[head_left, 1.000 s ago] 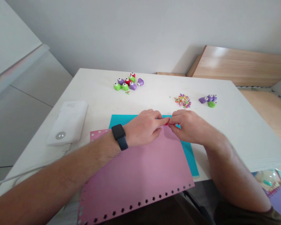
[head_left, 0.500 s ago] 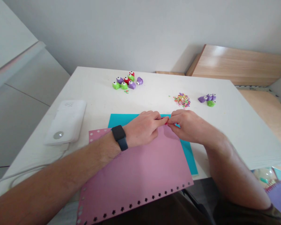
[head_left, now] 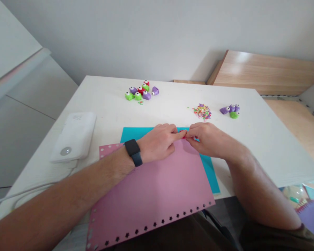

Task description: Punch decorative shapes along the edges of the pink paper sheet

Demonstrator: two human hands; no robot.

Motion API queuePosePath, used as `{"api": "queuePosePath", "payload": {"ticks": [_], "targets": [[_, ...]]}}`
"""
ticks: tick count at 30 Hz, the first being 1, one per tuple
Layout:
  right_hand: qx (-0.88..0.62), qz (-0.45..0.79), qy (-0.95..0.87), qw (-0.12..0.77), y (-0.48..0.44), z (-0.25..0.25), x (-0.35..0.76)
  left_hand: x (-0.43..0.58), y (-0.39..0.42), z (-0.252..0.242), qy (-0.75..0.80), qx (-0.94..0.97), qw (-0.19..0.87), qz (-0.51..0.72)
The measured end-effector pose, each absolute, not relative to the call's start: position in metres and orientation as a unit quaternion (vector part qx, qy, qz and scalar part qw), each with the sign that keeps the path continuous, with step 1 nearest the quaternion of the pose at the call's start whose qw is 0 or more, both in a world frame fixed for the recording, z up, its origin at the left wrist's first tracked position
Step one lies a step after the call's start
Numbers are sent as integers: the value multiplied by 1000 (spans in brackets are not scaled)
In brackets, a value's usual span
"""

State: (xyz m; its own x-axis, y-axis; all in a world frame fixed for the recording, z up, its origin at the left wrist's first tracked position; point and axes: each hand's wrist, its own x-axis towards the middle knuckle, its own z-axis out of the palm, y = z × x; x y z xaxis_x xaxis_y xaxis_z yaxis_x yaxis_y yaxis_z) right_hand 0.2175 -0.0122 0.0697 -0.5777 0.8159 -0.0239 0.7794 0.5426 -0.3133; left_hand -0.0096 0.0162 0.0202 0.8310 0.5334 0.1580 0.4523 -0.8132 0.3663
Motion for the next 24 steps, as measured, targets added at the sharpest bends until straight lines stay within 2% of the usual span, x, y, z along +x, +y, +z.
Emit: {"api": "queuePosePath", "payload": {"ticks": [9, 16, 24], "targets": [[-462, 142, -871, 91, -9, 66, 226, -12, 21, 22, 272, 923, 212, 171], [-473, 116, -865, 124, -9, 66, 225, -14, 22, 16, 287, 925, 192, 161], [-486, 120, -861, 86, -6, 65, 225, -14, 22, 14, 299, 924, 183, 150]]}}
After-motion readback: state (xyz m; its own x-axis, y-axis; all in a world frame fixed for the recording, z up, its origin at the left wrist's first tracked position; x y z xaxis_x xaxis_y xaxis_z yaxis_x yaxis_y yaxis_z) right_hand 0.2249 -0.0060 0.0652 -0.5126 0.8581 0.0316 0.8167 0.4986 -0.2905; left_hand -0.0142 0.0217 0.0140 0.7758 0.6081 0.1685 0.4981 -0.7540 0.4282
